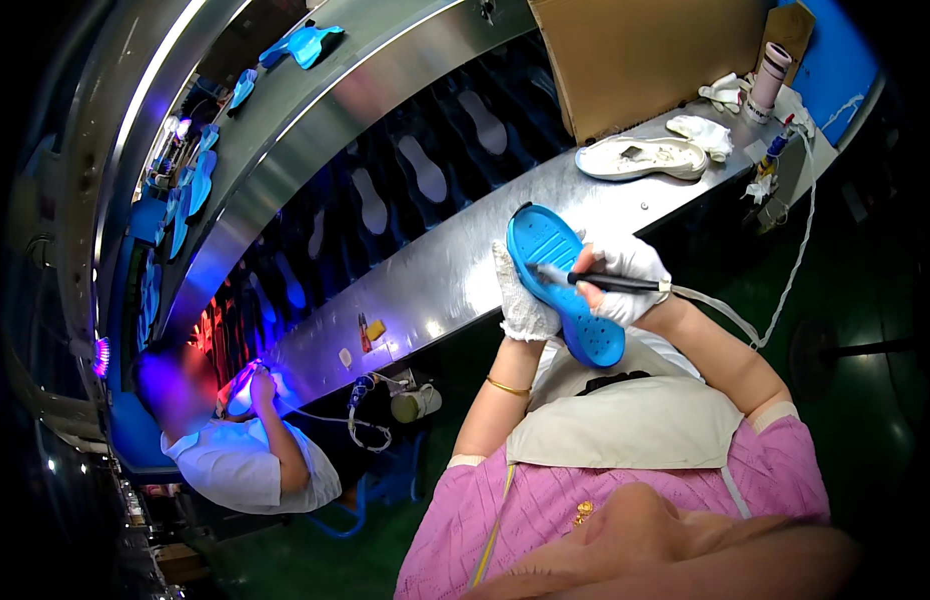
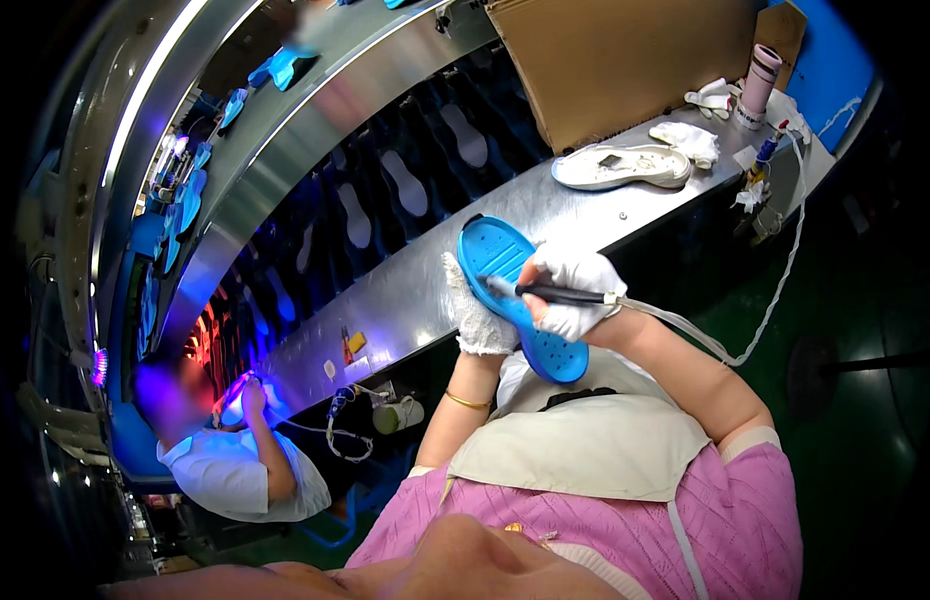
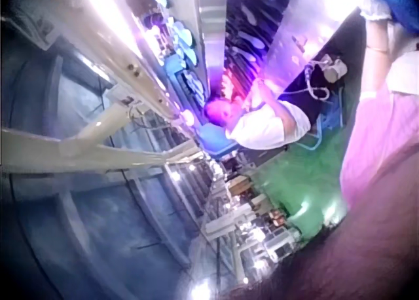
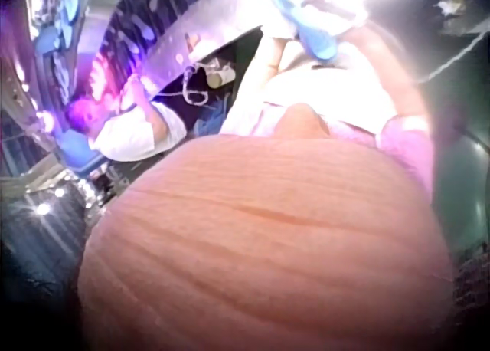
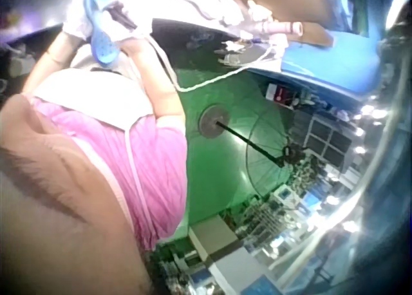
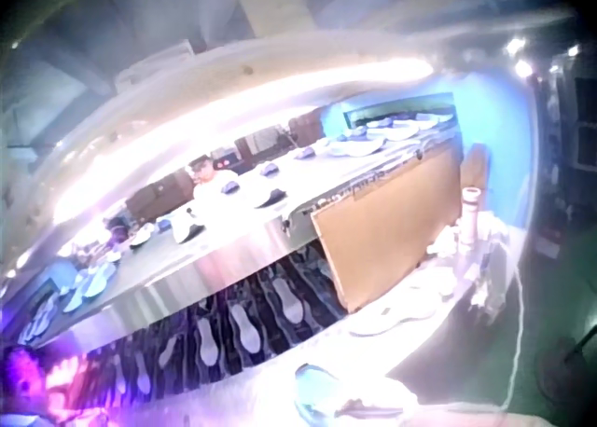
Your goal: The person brushes the bottom surface of a blue shoe sole using a handheld cleaning tool, wiping the bristles across the textured patterns and edges, and then places it on a moving conveyor belt.
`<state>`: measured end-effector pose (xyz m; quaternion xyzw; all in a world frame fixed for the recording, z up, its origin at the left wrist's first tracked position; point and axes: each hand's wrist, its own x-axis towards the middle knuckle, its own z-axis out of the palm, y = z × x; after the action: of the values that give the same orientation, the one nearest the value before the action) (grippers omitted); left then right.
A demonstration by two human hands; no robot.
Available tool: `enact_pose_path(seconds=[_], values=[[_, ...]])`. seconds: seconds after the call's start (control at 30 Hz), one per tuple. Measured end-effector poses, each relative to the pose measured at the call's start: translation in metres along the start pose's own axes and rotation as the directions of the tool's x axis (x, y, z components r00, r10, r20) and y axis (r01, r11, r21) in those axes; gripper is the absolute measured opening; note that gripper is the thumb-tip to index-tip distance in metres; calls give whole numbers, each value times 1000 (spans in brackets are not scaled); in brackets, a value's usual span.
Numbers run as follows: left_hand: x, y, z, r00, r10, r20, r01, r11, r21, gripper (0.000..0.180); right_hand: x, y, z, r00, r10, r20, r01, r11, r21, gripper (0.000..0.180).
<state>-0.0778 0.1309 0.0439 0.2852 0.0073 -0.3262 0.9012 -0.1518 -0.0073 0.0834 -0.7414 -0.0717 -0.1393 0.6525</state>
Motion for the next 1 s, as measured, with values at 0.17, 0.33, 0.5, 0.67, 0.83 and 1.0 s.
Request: enact_pose_path(seconds=[0.17, 0.33, 0.5, 0.67, 0.83, 1.0], values=[[3, 13, 4, 993, -86, 77, 78, 992, 102, 93, 1, -1, 1, 886, -457, 79, 454, 819, -352, 20], [-17, 9, 0, 963, -193, 190, 174, 978, 112, 93, -23, 11, -13, 999, 35, 9, -36, 995, 91, 12], [-24, -13, -21, 966, -210, 152, 155, 939, 307, 79, -29, 8, -19, 998, 56, -19, -54, 993, 106, 12], [-6, -10, -8, 996, -82, 37, 72, 972, 223, 91, -17, 6, -22, 993, 108, 47, -114, 978, 176, 8], [15, -4, -9, 981, 80, 176, -93, 993, 67, 96, -10, 3, -13, 936, -337, 104, 351, 921, -168, 12], [50, 3, -35, 970, 209, 127, -196, 975, -106, 93, -5, 1, -10, 998, -37, -60, 47, 982, 182, 9]])
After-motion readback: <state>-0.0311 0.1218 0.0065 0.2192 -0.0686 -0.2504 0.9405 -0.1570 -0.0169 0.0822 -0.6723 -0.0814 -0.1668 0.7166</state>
